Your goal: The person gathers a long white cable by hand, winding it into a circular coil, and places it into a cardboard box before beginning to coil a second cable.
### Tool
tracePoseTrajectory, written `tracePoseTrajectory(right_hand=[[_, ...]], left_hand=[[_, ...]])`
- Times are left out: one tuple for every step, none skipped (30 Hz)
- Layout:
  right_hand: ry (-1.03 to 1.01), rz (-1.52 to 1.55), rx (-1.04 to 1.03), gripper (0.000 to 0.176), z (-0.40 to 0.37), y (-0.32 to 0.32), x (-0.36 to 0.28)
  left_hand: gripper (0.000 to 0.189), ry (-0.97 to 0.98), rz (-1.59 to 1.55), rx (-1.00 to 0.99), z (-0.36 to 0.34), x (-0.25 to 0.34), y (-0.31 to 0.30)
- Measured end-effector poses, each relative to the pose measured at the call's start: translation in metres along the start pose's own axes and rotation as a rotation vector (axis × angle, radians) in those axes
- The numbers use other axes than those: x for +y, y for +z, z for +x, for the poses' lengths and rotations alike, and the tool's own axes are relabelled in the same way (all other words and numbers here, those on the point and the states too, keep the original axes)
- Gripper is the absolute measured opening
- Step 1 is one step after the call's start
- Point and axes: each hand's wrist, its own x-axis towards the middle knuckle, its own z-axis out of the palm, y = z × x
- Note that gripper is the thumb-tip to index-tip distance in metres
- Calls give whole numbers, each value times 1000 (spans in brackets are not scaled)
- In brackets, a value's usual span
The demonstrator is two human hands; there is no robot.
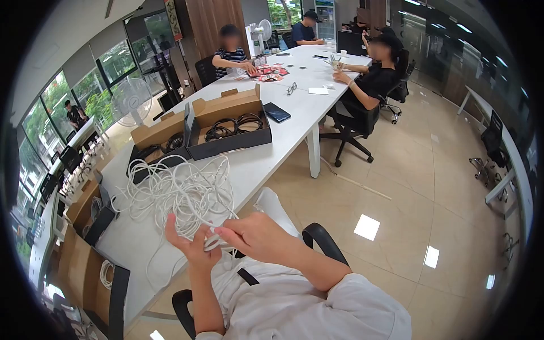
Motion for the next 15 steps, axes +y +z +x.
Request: tracePoseTrajectory(right_hand=[[-1,-19,-24,34,1,1,0],[-1,-37,-49,34,2,3,0],[0,-53,-75,34,2,5,0],[-9,-78,-100,34,1,5,-2],[-21,-104,-124,35,0,2,-6],[-33,-129,-146,35,-1,1,-10],[-48,-135,-146,34,0,0,-12],[-61,-140,-144,33,1,-1,-15],[-77,-148,-140,32,2,-1,-16],[-75,-106,-113,30,3,-2,-16],[-74,-65,-86,28,5,-2,-17],[-71,-23,-60,27,6,-2,-18],[-93,-32,-34,23,8,-3,-19],[-114,-43,-6,20,10,-3,-21],[-135,-56,24,17,11,-4,-22]], left_hand=[[32,-3,-81,39,2,0,1],[39,-7,-162,77,7,0,2],[45,-11,-241,114,12,0,2],[50,-54,-272,3,23,2,-4],[55,-95,-303,-107,39,6,-15],[60,-136,-334,-217,48,7,-21],[58,-83,-266,-283,51,3,-23],[56,-29,-199,-351,53,-2,-27],[54,27,-132,-416,53,-6,-30],[49,-114,-133,-477,49,-7,-33],[45,-256,-134,-536,40,-8,-36],[40,-400,-134,-592,34,-9,-38],[35,-397,-164,-522,33,-8,-37],[29,-391,-195,-452,34,-5,-34],[24,-383,-229,-382,35,-1,-30]])
